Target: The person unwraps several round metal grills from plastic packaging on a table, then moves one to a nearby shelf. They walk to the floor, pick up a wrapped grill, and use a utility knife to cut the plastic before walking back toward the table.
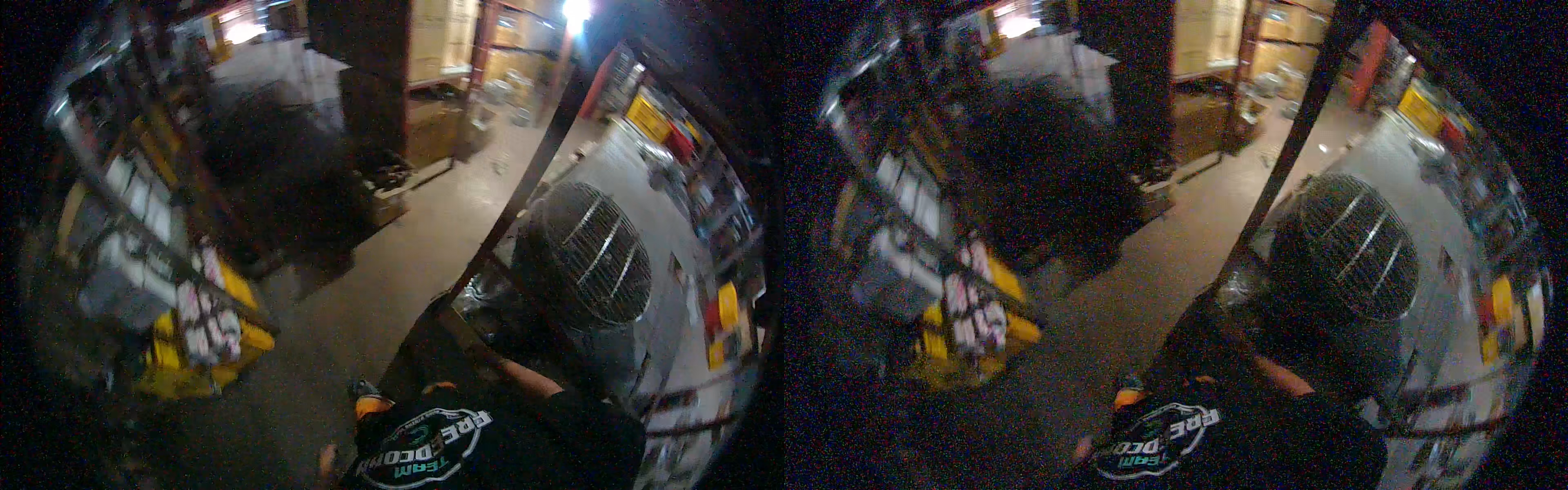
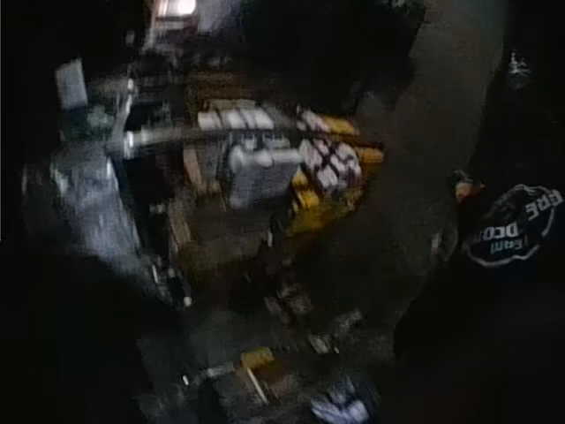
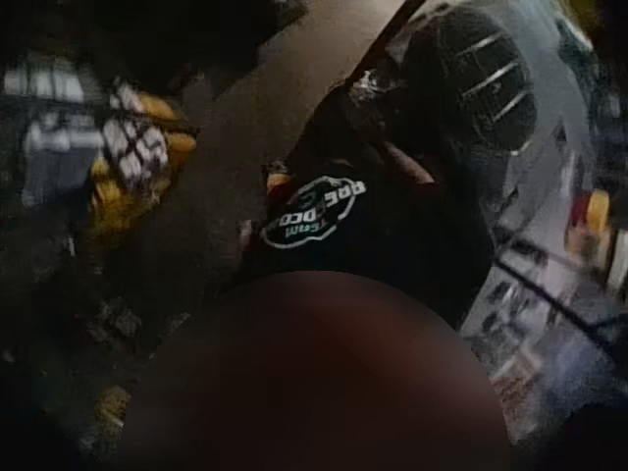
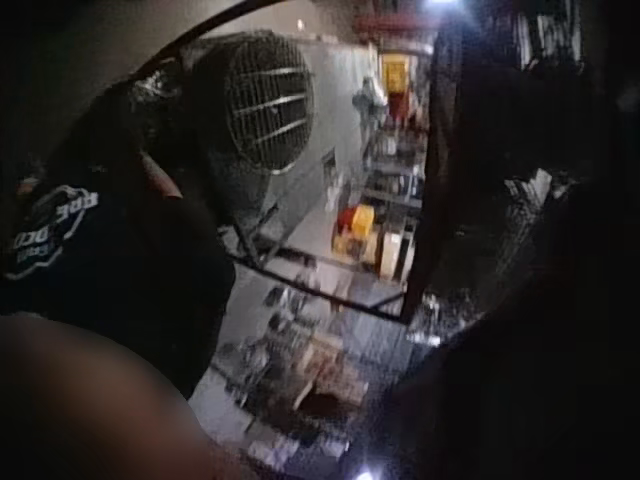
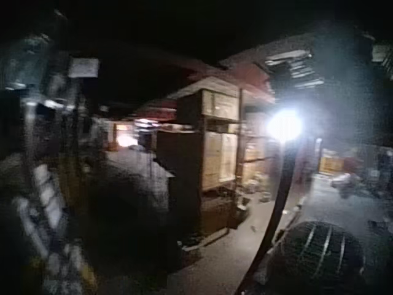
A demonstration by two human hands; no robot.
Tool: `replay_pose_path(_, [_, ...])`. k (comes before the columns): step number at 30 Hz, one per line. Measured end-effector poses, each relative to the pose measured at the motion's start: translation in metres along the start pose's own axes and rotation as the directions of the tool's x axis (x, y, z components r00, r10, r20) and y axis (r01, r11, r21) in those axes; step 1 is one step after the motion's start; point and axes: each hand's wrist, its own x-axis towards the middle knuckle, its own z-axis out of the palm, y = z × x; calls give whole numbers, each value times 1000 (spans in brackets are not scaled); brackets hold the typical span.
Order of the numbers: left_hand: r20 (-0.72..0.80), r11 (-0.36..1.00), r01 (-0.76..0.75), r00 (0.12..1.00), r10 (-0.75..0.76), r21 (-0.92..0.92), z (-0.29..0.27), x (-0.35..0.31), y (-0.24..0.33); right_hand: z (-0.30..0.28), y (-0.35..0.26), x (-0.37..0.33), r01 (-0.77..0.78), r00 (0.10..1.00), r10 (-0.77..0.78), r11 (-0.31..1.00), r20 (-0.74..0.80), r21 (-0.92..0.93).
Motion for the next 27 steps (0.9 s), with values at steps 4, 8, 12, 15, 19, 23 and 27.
replay_pose_path(4, [-37,987,-152,988,150,-58,-50,132,234,-7,10,15,-222,974,226,961,-4,167])
replay_pose_path(8, [-58,969,-237,971,233,-67,-47,233,446,-22,-11,86,-265,961,275,933,-5,245])
replay_pose_path(12, [128,915,-401,906,403,-42,1,298,567,-58,-61,206,-117,992,125,976,-35,182])
replay_pose_path(15, [170,933,-304,947,273,195,64,306,603,-120,-130,296,43,993,-36,997,-109,60])
replay_pose_path(19, [242,864,-190,967,82,466,134,287,622,-252,-237,366,38,967,-2,990,-254,137])
replay_pose_path(23, [404,708,-306,914,31,637,181,305,663,-385,-298,396,91,908,65,934,-415,345])
replay_pose_path(27, [650,286,-648,753,101,706,257,385,763,-464,-276,416,161,800,78,927,-595,338])
